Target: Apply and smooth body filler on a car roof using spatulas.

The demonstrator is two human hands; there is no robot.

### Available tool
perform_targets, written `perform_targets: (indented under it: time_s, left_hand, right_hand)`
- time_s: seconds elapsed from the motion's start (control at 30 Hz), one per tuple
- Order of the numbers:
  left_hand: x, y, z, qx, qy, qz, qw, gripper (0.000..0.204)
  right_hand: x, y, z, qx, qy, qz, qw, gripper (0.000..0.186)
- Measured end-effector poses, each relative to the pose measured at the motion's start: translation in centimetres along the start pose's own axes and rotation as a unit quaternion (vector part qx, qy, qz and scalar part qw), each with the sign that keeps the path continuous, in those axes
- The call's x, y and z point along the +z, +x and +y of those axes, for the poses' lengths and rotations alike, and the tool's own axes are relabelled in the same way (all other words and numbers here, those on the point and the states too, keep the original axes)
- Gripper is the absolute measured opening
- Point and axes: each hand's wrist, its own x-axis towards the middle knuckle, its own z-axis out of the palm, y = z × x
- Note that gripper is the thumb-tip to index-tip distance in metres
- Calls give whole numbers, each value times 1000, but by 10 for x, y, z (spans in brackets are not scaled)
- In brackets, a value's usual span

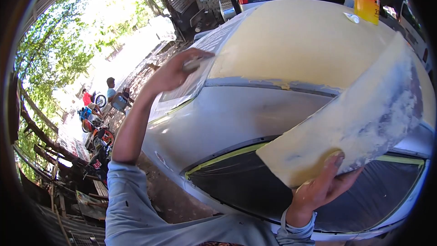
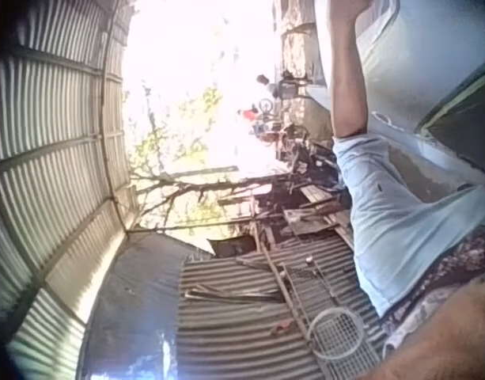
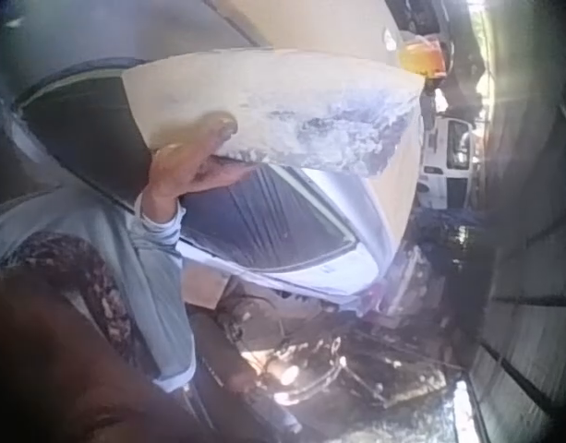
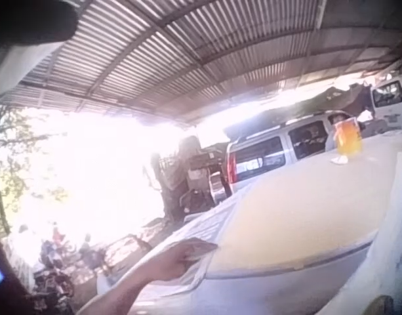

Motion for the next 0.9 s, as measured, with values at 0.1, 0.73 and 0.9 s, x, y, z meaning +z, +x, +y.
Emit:
perform_targets:
  time_s: [0.1, 0.73, 0.9]
  left_hand:
    - [0, 41, -35, -76, 37, -38, 996, 46]
    - [3, 32, -84, -21, 45, -87, 995, 41]
    - [-2, 64, -59, -35, 35, -41, 998, 37]
  right_hand:
    - [-4, -14, 14, 9, -22, -37, 999, 52]
    - [-52, -25, 48, -23, -130, -4, 991, 58]
    - [-55, -28, 48, -22, -147, 9, 989, 53]
